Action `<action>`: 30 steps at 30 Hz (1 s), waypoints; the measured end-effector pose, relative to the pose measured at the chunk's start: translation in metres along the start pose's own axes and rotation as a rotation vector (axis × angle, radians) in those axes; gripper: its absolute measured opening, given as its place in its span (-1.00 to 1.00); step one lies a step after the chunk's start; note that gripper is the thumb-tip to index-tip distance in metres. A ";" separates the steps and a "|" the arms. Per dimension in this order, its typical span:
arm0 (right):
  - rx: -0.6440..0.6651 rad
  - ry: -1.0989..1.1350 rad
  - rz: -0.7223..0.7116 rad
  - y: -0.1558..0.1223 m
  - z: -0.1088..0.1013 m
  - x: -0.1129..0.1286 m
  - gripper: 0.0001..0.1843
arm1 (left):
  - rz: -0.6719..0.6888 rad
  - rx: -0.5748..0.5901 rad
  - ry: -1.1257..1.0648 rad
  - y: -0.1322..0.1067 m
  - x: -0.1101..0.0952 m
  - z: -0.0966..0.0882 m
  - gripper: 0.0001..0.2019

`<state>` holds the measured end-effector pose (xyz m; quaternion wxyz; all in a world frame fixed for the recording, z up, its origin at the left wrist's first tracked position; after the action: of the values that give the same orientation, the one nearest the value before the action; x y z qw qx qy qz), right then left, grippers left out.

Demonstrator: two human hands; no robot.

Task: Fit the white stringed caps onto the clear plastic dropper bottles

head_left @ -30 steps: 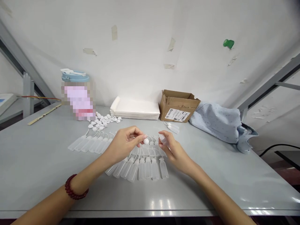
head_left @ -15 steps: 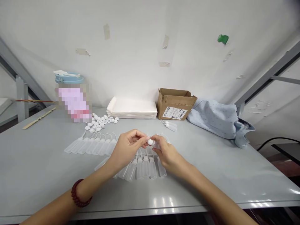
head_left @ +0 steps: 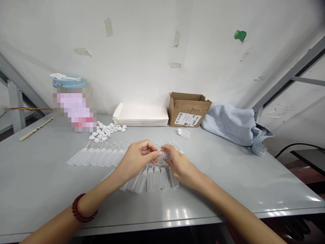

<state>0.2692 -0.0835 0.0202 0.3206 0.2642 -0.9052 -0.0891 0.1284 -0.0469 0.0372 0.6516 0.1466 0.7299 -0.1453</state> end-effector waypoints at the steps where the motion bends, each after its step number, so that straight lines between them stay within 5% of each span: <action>1: -0.022 0.014 -0.003 0.000 -0.001 0.000 -0.55 | 0.009 -0.001 -0.011 0.000 0.000 -0.001 -0.81; 7: -0.087 0.138 0.071 0.002 -0.011 0.004 -0.68 | 0.122 -0.013 -0.072 -0.001 -0.002 -0.004 -0.74; 14: 0.007 0.462 0.194 0.004 -0.015 0.007 -0.74 | 0.182 0.065 -0.096 -0.005 -0.008 -0.001 -0.74; 21: -0.084 0.272 0.100 0.000 -0.012 0.011 -0.74 | 0.088 0.042 -0.028 -0.004 -0.006 -0.004 -0.71; 30: -0.092 0.396 0.171 0.001 -0.016 0.008 -0.75 | 0.295 0.056 -0.012 -0.009 -0.009 -0.002 -0.75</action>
<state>0.2737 -0.0870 0.0372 0.5101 0.1839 -0.8388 -0.0493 0.1237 -0.0548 0.0461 0.6660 0.2694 0.6921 -0.0691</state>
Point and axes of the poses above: each hand's wrist, its own y-axis towards the middle knuckle, its own z-axis out of the palm, x = y × z, the point moved 5 cm from there along y, towards the middle knuckle, and after that the axes turned 5 degrees about -y, right-handed, at the moved point
